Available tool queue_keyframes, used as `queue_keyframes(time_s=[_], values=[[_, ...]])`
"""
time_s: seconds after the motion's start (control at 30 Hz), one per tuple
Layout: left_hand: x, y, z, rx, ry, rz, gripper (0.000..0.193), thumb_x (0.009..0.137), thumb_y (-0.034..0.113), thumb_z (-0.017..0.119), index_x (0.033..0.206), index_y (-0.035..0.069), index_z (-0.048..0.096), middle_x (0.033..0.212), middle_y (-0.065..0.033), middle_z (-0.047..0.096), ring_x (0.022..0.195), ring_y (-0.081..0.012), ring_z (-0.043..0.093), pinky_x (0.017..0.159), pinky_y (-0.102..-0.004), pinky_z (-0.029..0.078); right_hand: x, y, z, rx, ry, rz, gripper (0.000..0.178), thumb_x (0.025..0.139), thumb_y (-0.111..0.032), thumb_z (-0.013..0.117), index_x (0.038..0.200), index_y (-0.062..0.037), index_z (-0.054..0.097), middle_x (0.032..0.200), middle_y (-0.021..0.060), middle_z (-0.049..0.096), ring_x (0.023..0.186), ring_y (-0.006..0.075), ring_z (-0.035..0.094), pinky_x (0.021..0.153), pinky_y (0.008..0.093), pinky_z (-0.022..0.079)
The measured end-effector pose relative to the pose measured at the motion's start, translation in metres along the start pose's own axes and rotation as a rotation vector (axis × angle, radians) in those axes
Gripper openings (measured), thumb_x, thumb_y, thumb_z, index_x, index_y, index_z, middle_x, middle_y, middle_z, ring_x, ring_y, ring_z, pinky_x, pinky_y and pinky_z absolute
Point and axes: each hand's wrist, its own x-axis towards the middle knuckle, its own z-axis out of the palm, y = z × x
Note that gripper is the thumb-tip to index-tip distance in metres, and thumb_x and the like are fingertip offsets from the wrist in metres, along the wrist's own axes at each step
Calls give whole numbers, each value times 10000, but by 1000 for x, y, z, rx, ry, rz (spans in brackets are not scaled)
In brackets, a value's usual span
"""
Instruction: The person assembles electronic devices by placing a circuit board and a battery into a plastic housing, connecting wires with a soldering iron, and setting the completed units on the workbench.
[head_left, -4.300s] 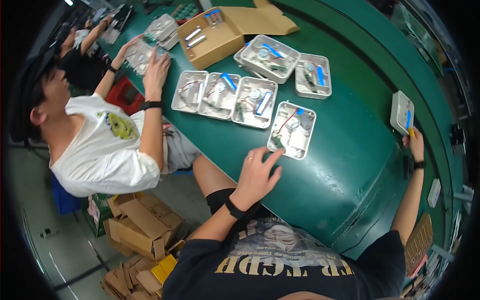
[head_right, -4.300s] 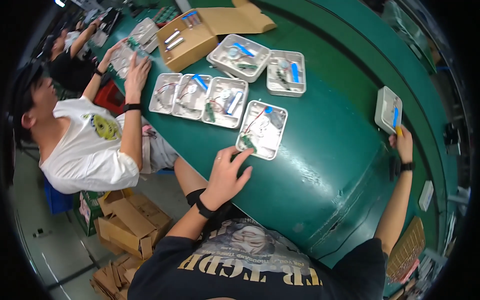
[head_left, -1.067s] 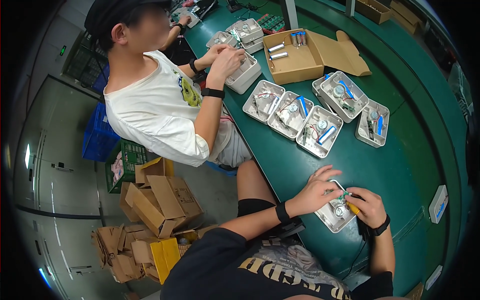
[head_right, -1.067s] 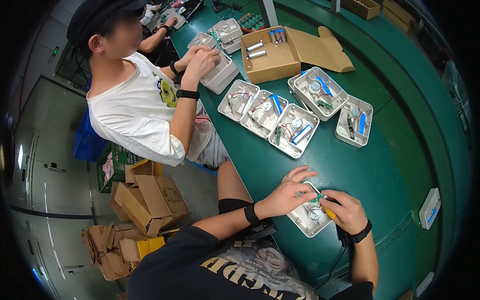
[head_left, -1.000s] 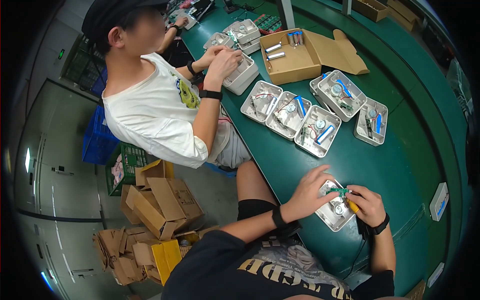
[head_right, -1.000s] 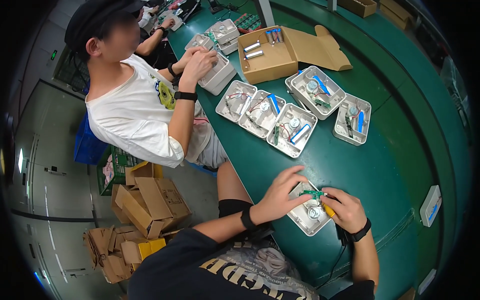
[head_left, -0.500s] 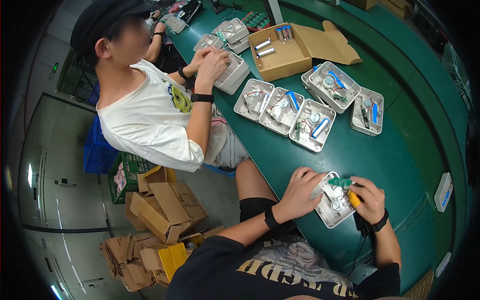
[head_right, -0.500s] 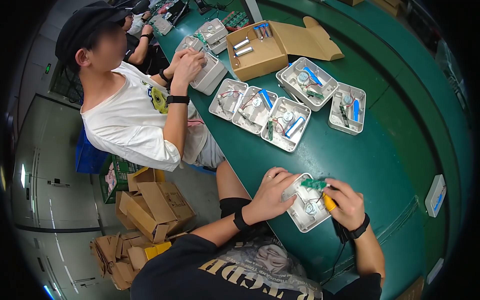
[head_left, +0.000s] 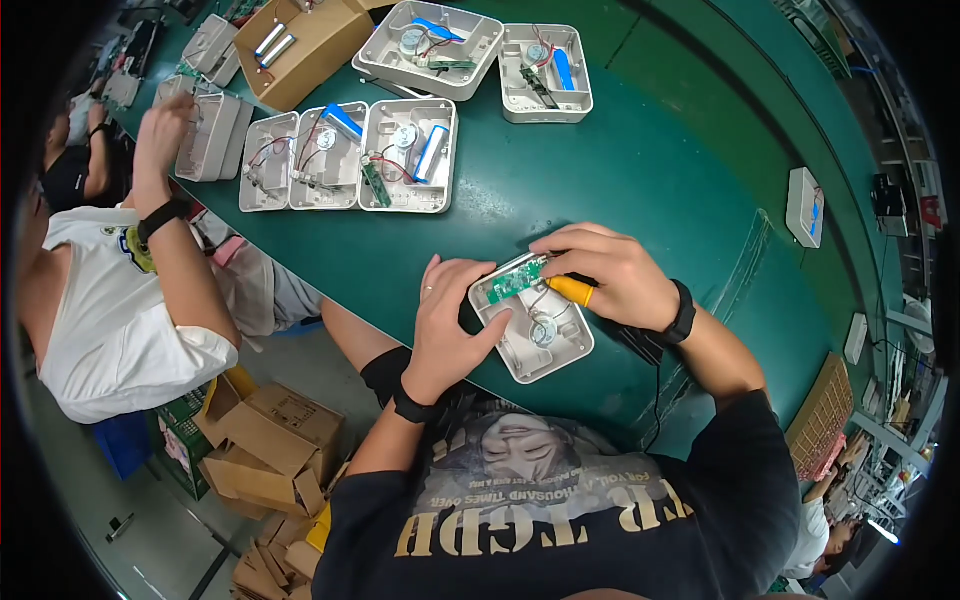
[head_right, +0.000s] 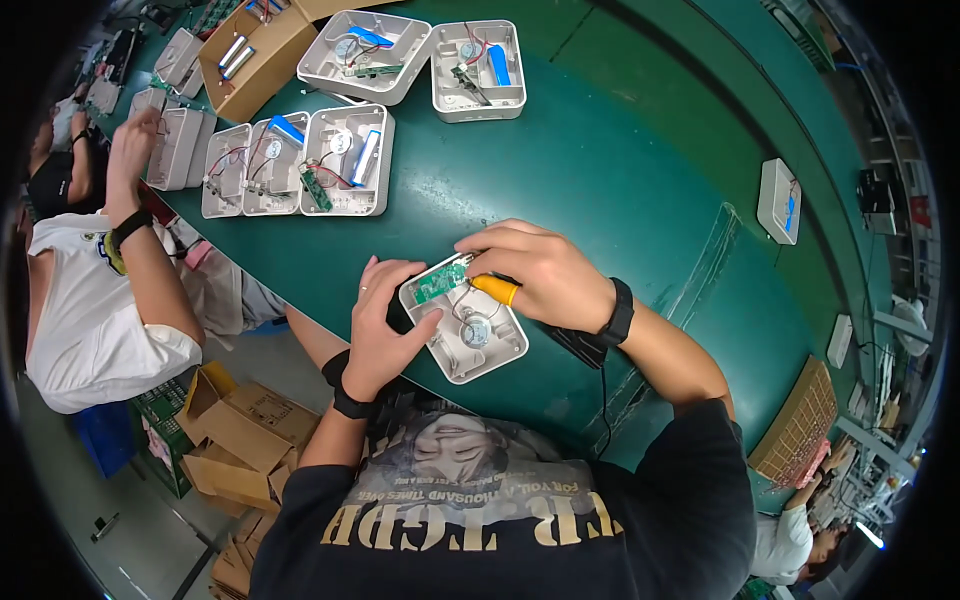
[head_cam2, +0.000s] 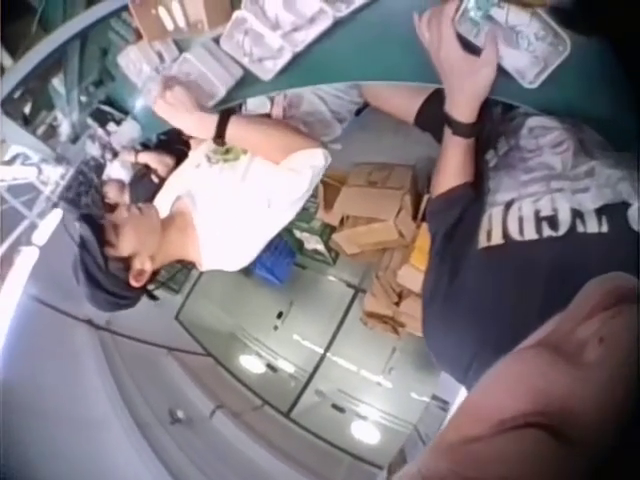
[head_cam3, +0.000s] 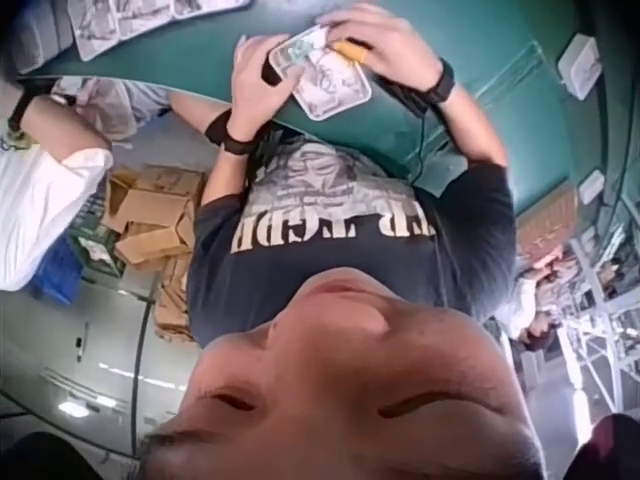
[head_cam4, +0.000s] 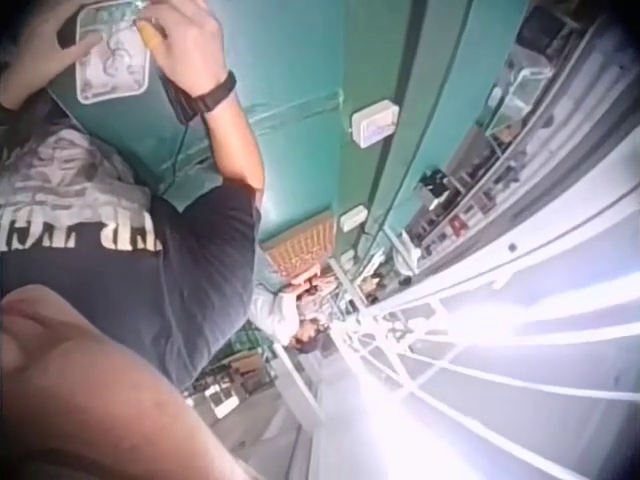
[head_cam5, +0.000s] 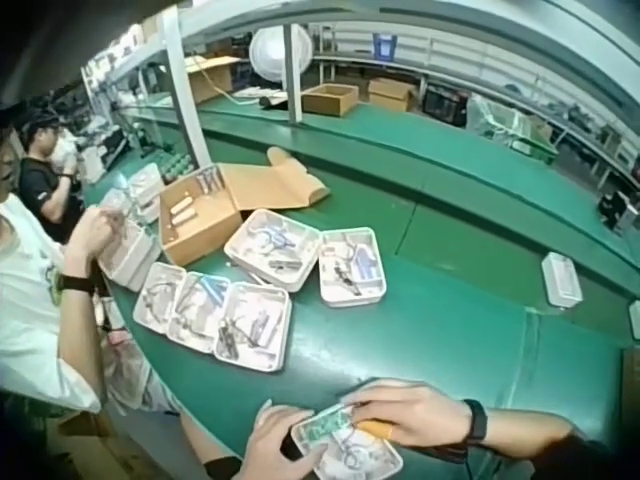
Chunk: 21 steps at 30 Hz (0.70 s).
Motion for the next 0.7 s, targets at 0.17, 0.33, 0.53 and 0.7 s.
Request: queue_keyframes(time_s=[0.17,0.33,0.53,0.7], values=[[-4,-8,8,15,46,56,432,827,102,829,1238,66,702,1207,-121,742,1187,-318,676,1235,-559,328,-4,-11,6,-140,-11,-21,148,860,-66,817,1000,-41,779,1222,101,743,1095,303,714,921,394,605],[-9,-2,11,46,98,104,350,827,73,832,1160,56,726,1173,-112,757,1089,-314,721,1202,-565,387,-12,-21,9,-296,-24,-66,196,854,-80,799,1040,-30,765,1245,97,715,1116,290,699,921,400,603],[-11,0,13,191,178,219,233,824,23,829,1042,32,746,1152,-125,769,1006,-308,755,1089,-547,544,-9,-26,11,-420,-78,-66,243,853,-83,772,1085,-14,743,1255,100,698,1156,285,682,923,393,601],[-9,1,13,143,191,194,212,826,12,827,1022,24,746,1163,-134,772,991,-316,765,1051,-519,582,-6,-28,11,-388,-71,-30,234,854,-70,757,1080,-13,742,1233,106,704,1131,295,691,920,400,598]])
